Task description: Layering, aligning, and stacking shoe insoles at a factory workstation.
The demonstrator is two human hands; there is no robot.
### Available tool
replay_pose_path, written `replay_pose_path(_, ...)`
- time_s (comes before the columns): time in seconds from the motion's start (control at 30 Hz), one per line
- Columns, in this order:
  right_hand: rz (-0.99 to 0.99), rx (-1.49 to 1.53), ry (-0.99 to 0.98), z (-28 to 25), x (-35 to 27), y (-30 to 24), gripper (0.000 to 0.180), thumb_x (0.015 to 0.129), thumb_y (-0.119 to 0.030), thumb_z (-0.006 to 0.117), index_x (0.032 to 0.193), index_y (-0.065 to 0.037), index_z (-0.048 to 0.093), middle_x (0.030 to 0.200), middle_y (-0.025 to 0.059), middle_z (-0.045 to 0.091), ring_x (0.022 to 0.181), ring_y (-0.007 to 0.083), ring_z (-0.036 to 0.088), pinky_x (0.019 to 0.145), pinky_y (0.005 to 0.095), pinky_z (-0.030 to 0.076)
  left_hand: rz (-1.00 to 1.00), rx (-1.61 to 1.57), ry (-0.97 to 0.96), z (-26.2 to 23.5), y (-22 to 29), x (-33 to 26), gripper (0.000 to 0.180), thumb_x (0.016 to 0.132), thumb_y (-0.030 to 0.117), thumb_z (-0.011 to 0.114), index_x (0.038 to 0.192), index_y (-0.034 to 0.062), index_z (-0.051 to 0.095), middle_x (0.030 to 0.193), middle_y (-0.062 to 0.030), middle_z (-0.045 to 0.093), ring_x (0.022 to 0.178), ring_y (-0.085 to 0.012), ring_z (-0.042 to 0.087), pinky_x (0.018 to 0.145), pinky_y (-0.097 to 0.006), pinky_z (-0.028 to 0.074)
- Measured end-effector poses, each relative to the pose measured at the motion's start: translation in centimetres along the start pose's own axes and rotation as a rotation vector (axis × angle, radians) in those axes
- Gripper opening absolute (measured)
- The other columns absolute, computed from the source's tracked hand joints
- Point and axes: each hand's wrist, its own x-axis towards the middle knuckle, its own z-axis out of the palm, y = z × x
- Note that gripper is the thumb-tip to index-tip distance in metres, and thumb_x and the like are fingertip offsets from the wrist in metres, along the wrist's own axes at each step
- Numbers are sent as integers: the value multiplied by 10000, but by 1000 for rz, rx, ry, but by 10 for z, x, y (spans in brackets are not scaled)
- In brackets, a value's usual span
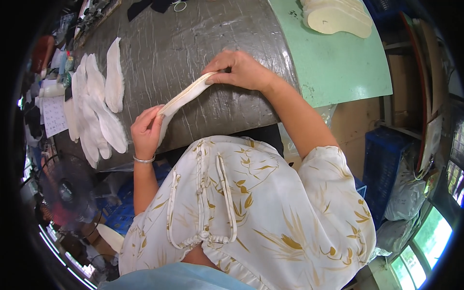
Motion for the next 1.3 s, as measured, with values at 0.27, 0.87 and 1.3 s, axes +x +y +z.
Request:
replay_pose_path(0.27,73,213,-65,-5,-10,3,465,862,-253,716,1268,-55,607,1182,110,648,1057,239,612,941,336,464,5,-71,11,-4,-15,1,169,835,18,665,999,-1,703,1006,-109,719,909,-225,680,810,-306,488)
replay_pose_path(0.87,-294,-198,230,-18,-27,-77,328,809,-199,727,1108,-69,692,1011,66,684,937,248,599,899,369,424,79,-306,208,-22,22,22,227,835,-66,624,1053,-21,670,1047,-133,690,962,-226,659,855,-300,505)
replay_pose_path(1.3,-305,-430,379,-8,-29,-100,150,777,-75,729,926,-58,726,910,42,704,854,214,631,894,381,432,348,66,172,-10,71,43,215,783,7,687,982,85,716,960,-32,722,782,-178,672,709,-280,457)
